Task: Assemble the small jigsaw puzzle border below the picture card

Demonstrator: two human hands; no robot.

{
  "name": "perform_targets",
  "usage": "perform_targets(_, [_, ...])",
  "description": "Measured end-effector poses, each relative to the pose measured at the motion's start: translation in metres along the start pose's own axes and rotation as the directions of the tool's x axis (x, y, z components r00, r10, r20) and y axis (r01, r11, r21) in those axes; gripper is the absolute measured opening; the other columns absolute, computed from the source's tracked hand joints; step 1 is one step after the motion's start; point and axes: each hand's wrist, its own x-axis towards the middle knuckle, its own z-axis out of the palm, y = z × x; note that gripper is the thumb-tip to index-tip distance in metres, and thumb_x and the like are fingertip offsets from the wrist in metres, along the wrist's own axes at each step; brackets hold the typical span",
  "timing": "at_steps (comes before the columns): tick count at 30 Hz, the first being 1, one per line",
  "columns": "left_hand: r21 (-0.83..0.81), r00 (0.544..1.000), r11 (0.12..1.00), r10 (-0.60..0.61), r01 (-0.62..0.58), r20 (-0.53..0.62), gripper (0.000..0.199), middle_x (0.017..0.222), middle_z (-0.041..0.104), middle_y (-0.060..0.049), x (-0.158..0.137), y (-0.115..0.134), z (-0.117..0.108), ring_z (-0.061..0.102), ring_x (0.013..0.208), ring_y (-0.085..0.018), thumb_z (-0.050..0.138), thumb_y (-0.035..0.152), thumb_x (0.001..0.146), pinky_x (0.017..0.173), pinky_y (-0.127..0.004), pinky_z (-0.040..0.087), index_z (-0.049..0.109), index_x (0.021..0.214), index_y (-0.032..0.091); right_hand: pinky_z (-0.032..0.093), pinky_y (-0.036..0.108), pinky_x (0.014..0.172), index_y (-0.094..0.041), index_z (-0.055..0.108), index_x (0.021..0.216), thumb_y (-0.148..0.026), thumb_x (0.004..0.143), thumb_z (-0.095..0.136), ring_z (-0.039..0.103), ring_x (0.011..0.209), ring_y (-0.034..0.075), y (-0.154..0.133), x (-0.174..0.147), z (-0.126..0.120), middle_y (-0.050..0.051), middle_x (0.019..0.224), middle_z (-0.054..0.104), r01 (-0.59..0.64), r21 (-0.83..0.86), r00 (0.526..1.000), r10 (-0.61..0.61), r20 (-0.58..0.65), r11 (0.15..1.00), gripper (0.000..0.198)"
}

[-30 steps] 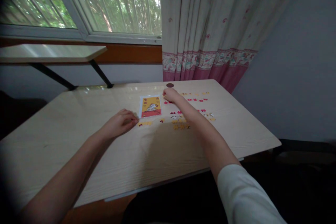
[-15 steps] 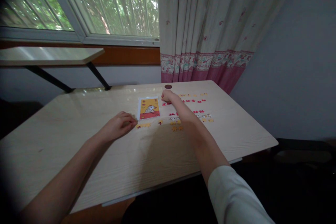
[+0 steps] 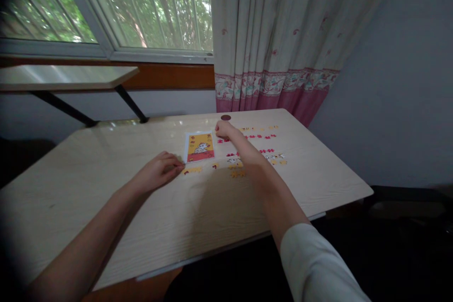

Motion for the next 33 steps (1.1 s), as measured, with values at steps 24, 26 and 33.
perform_targets(24, [-0.417,0.98,0.906,-0.004,-0.08,-0.197,0.017,0.076,0.066,-0.004,0.014,0.069,0.014,0.059,0.073,-0.015,0.058,0.029,0.084,0.068,-0.026,0.046,0.064,0.073,0.018,0.044,0.024,0.06,-0.019,0.063,0.072,-0.032,0.075,0.071,0.056,0.062,0.009,-0.031,-0.164,0.049,-0.002,0.068,0.065,0.455,0.603,0.879,-0.221,-0.423,0.656,0.015])
perform_targets(26, [-0.447,0.979,0.892,-0.027,-0.069,-0.203,0.019,0.073,0.065,-0.004,0.015,0.072,0.013,0.059,0.071,-0.014,0.058,0.029,0.085,0.067,-0.025,0.046,0.063,0.071,0.017,0.043,0.023,0.059,-0.019,0.062,0.072,-0.032,0.074,0.071,0.056,0.061,0.009,-0.03,-0.164,0.051,-0.002,0.067,0.065,0.445,0.619,0.882,-0.197,-0.427,0.647,0.015])
perform_targets(33, [-0.596,0.949,0.796,-0.262,0.109,-0.176,0.022,0.064,0.062,-0.002,0.017,0.075,0.016,0.05,0.058,-0.011,0.059,0.036,0.079,0.053,-0.022,0.038,0.065,0.07,0.016,0.048,0.026,0.067,-0.022,0.065,0.092,-0.031,0.074,0.072,0.061,0.07,0.012,-0.025,-0.166,0.056,0.0,0.077,0.068,0.541,0.509,0.821,-0.291,-0.491,0.669,0.022])
